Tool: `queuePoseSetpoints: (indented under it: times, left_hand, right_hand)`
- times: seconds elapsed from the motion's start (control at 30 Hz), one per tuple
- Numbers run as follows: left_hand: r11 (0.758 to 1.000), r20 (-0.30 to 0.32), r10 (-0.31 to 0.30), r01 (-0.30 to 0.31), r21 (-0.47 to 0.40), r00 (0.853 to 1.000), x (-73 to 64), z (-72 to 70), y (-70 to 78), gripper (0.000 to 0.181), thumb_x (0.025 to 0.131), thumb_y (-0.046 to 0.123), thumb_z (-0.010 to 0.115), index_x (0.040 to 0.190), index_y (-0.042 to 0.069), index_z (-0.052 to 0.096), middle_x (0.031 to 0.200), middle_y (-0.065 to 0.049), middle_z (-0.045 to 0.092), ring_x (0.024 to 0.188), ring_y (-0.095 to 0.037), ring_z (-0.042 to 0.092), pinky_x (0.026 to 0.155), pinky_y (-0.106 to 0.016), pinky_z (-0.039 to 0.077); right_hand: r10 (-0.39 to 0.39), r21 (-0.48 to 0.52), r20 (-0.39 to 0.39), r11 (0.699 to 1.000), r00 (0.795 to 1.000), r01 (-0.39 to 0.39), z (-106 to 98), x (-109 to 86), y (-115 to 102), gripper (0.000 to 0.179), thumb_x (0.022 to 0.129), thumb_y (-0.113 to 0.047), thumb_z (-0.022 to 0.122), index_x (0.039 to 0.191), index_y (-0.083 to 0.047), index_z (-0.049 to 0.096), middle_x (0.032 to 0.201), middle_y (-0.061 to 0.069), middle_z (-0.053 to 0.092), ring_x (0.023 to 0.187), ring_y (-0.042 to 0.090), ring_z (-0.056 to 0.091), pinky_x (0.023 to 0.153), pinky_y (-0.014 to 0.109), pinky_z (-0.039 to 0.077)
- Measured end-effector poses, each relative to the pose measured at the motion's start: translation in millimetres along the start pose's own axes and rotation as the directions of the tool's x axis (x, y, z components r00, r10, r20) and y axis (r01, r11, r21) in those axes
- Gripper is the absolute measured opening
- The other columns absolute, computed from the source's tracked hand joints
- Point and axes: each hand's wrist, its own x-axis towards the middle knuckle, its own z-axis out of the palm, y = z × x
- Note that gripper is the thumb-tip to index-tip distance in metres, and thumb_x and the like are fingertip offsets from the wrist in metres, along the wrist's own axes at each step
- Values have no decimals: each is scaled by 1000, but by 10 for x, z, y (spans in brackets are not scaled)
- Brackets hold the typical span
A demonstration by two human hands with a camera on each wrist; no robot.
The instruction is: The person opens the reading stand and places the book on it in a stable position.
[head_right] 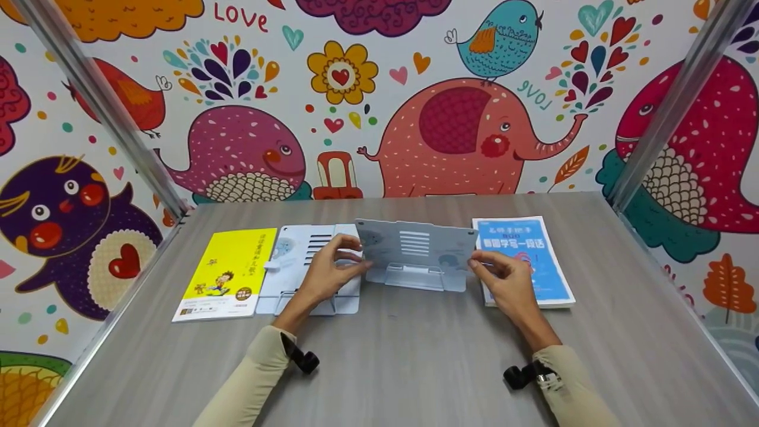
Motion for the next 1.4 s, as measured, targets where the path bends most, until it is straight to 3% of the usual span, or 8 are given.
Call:
queuePoseSetpoints:
  times: [0.13, 0.27, 0.43, 0.6, 0.9, 1.1, 1.27, 1.4]
  left_hand:
    - [999, -22, -35, 36, 39, 999, -24, 13, 2, 36, 95, 14, 85, 127, 9, 69, 121, -9, 76, 105, -19, 77, 97, -32, 63]
    - [998, -52, -16, 19, 52, 998, -16, 42, 36, 27, 95, 10, 84, 121, 10, 76, 113, -6, 81, 103, -16, 78, 96, -31, 63]
    - [998, -112, 11, -4, 65, 994, 3, 59, 43, 25, 96, 8, 82, 120, 6, 79, 113, -8, 82, 104, -18, 79, 96, -31, 63]
    - [998, -145, -2, 11, 58, 989, -5, 74, 43, 25, 96, 6, 81, 122, 5, 79, 116, -9, 82, 106, -19, 79, 97, -32, 63]
    - [998, -195, 17, -5, 59, 981, -5, 139, 39, 24, 99, 6, 77, 122, 4, 81, 116, -11, 82, 104, -22, 79, 94, -38, 64]
    - [1000, -146, 12, -8, 30, 989, 2, 146, 37, 34, 103, 5, 71, 136, 1, 73, 129, -15, 77, 116, -27, 76, 100, -38, 63]
    - [999, -41, 40, -41, -21, 998, 21, 174, -4, 57, 102, 1, 69, 156, -5, 51, 145, -23, 63, 133, -34, 67, 107, -40, 60]
    - [997, 23, 74, -74, 2, 997, 30, 190, -32, 71, 101, 3, 69, 163, -9, 37, 155, -26, 53, 142, -38, 61, 106, -40, 60]
  right_hand:
    - [-5, -6, 11, 1000, 1000, 5, -2, -16, -4, 28, 103, -10, 74, 128, 2, 76, 117, -13, 79, 104, 1, 77, 92, 14, 59]
    - [-6, 1, 1, 1000, 1000, 6, 7, -31, -15, 26, 102, -7, 75, 126, 3, 76, 114, -14, 79, 101, 2, 78, 88, 15, 60]
    - [-16, 7, 11, 1000, 1000, 16, 27, -41, -37, 23, 98, 2, 76, 121, 2, 79, 110, -12, 81, 95, 7, 77, 78, 18, 60]
    - [-31, -11, 38, 999, 999, 32, 39, -40, -42, 20, 97, 0, 78, 117, -1, 81, 109, -10, 82, 86, 15, 76, 72, 20, 60]
    - [-7, -14, 69, 1000, 998, 8, 20, -54, -51, 24, 97, -3, 80, 120, 0, 80, 111, -11, 82, 100, 2, 77, 85, 18, 61]
    - [4, -9, 93, 1000, 996, -3, 25, -68, -81, 24, 97, -6, 81, 120, 0, 80, 112, -10, 83, 101, 4, 78, 89, 18, 61]
    - [-1, 18, 120, 1000, 993, -2, 72, -95, -127, 22, 96, 2, 78, 117, 0, 80, 111, -8, 83, 97, 5, 78, 86, 20, 63]
    - [-13, 19, 154, 1000, 988, 10, 115, -118, -159, 22, 97, 3, 77, 118, -2, 80, 113, -5, 82, 96, 8, 77, 85, 21, 63]
